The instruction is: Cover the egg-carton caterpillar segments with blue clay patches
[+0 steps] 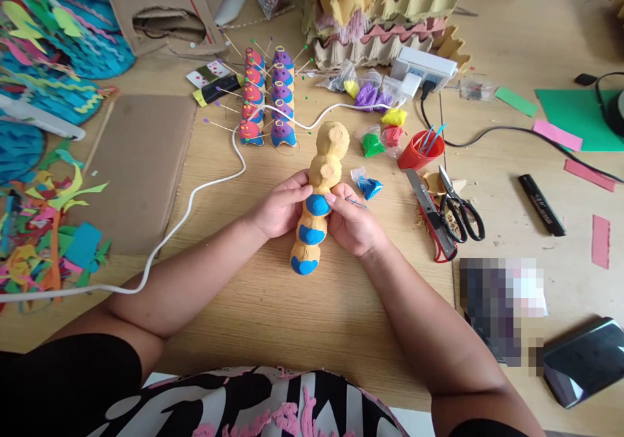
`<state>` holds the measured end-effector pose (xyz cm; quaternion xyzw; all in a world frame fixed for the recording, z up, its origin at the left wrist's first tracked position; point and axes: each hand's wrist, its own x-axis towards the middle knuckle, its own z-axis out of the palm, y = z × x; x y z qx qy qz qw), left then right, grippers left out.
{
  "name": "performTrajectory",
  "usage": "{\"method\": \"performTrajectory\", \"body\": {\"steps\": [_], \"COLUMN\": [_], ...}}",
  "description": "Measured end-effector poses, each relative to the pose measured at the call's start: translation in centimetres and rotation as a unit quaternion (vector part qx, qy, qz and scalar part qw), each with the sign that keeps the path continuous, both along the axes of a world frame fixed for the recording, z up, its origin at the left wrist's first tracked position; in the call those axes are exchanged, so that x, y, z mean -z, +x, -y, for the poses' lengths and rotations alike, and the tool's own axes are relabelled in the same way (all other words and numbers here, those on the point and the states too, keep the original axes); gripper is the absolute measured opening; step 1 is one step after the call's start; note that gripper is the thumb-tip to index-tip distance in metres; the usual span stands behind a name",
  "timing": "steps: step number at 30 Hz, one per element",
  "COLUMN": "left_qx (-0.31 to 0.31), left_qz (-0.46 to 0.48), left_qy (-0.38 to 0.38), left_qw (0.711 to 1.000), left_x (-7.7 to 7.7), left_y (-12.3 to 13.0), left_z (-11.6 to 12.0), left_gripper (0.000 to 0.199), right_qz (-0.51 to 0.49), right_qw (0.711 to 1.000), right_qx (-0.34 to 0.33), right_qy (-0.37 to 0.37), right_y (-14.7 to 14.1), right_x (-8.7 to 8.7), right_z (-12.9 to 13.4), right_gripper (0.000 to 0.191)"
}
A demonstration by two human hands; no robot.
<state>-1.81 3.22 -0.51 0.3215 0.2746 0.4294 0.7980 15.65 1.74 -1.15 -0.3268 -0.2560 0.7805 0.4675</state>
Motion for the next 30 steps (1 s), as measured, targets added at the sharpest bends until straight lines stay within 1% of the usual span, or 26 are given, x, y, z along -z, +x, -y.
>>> {"method": "performTrajectory", "body": {"steps": [4, 9, 16, 20, 25, 30], "left_qx": [-0.007, -0.011, -0.004, -0.015, -0.024, -0.032], "left_qz": [-0.018, -0.012, 0.004, 0.003, 0.027, 0.017], "left_qy": [0.003, 0.011, 0.013, -0.007, -0.040, -0.062], "left_qw": [1.000, 1.000, 1.000, 1.000, 0.999, 0.997], "left_x": [-0.04, 0.01, -0.02, -0.06, 0.08, -0.16], "left_y": [0.11, 0.10, 0.30, 0.29, 0.07, 0.10], "left_z": [0.14, 0.21, 0.27, 0.21, -0.20, -0.30], "left_gripper": [0.055, 0.051, 0.046, 0.048, 0.051, 0.046], "right_qz": [-0.001, 0.012, 0.007, -0.012, -0.023, -0.014], "right_qw": [1.000, 1.000, 1.000, 0.999, 0.999, 1.000], "right_qx": [0.001, -0.009, -0.003, 0.002, -0.006, 0.001], "right_qy": [-0.001, 0.011, -0.026, -0.043, -0.022, 0.000], "right_y": [-0.04, 0.03, 0.08, -0.03, -0.04, -0.17], "right_x": [-0.09, 0.03, 0.06, -0.17, -0.27, 0.01], "right_z": [0.03, 0.01, -0.28, -0.20, -0.06, 0.01], "right_gripper": [0.063, 0.059, 0.059, 0.058, 0.055, 0.057]}}
